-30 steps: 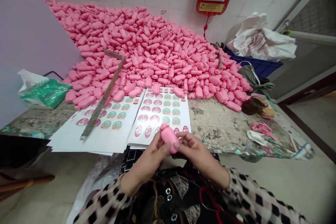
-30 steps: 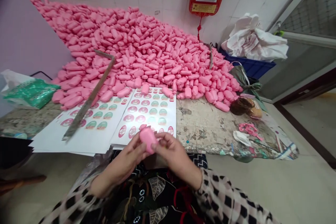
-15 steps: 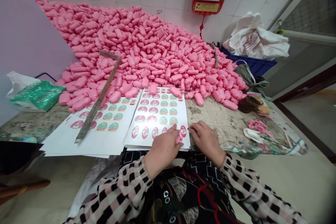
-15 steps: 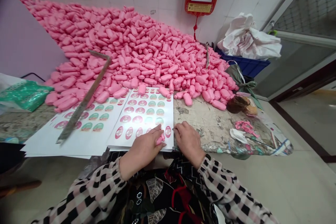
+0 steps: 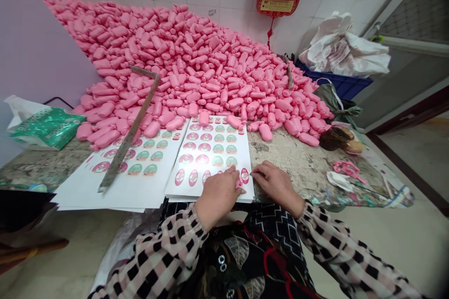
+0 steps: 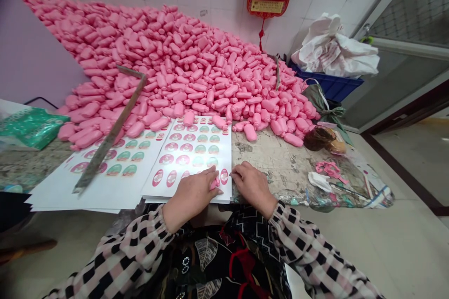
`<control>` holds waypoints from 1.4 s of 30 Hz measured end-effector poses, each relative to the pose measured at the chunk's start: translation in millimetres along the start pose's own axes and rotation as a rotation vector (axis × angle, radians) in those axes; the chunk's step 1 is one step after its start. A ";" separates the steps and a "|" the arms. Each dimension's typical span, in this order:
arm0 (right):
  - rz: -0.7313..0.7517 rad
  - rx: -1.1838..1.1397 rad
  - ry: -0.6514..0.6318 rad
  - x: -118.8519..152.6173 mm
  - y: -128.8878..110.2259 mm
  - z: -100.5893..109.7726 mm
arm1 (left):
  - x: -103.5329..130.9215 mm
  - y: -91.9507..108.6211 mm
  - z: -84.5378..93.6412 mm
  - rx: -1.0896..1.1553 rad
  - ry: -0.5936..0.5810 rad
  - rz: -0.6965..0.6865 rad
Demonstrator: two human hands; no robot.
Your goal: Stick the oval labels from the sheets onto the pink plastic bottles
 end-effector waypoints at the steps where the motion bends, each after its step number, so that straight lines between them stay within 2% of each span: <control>1: -0.002 -0.021 -0.005 -0.5 1.2 -1.1 | -0.2 -0.4 -0.1 -0.003 0.004 -0.005; 5: -0.059 -0.155 -0.020 -3.0 8.8 -9.9 | 0.3 -1.3 0.5 -0.005 0.005 -0.043; 9: -0.166 -0.262 -0.002 -3.4 16.0 -17.2 | 3.7 4.0 -1.8 -0.031 -0.089 -0.164; 14: -0.158 -0.202 0.011 -4.6 9.5 -12.9 | 3.1 6.4 -0.5 -0.061 -0.171 -0.223; 20: -0.283 -0.122 0.016 -4.6 7.1 -7.6 | -1.3 9.2 0.9 -0.060 -0.249 -0.266; 27: -0.210 0.032 0.138 -0.5 -10.7 6.6 | -0.2 10.4 -0.8 -0.082 -0.237 -0.293; 32: -0.173 0.045 0.177 -0.2 -21.8 18.4 | 0.4 12.2 -1.9 -0.105 -0.212 -0.321; 35: -0.213 -0.034 0.210 -1.4 -16.9 27.7 | 2.1 10.9 -3.0 -0.125 -0.190 -0.343; 38: -0.302 -0.216 0.245 -2.2 -1.5 33.6 | 7.4 7.4 -0.6 -0.073 -0.151 -0.355; 40: -0.315 -0.419 0.276 -1.6 5.2 34.8 | 12.5 5.4 6.5 0.105 -0.090 -0.350; 42: -0.296 -0.657 0.312 1.0 5.0 35.3 | 16.1 -0.5 16.8 0.437 0.010 -0.270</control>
Point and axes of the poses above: each hand's wrist, its own x-axis away from the middle knuckle, its own z-axis out of the back of the hand, y = z × x, the point moved 7 cm from there along -x, towards the middle knuckle, and after that the axes turned 6 degrees about x, right-handed, at the moved point
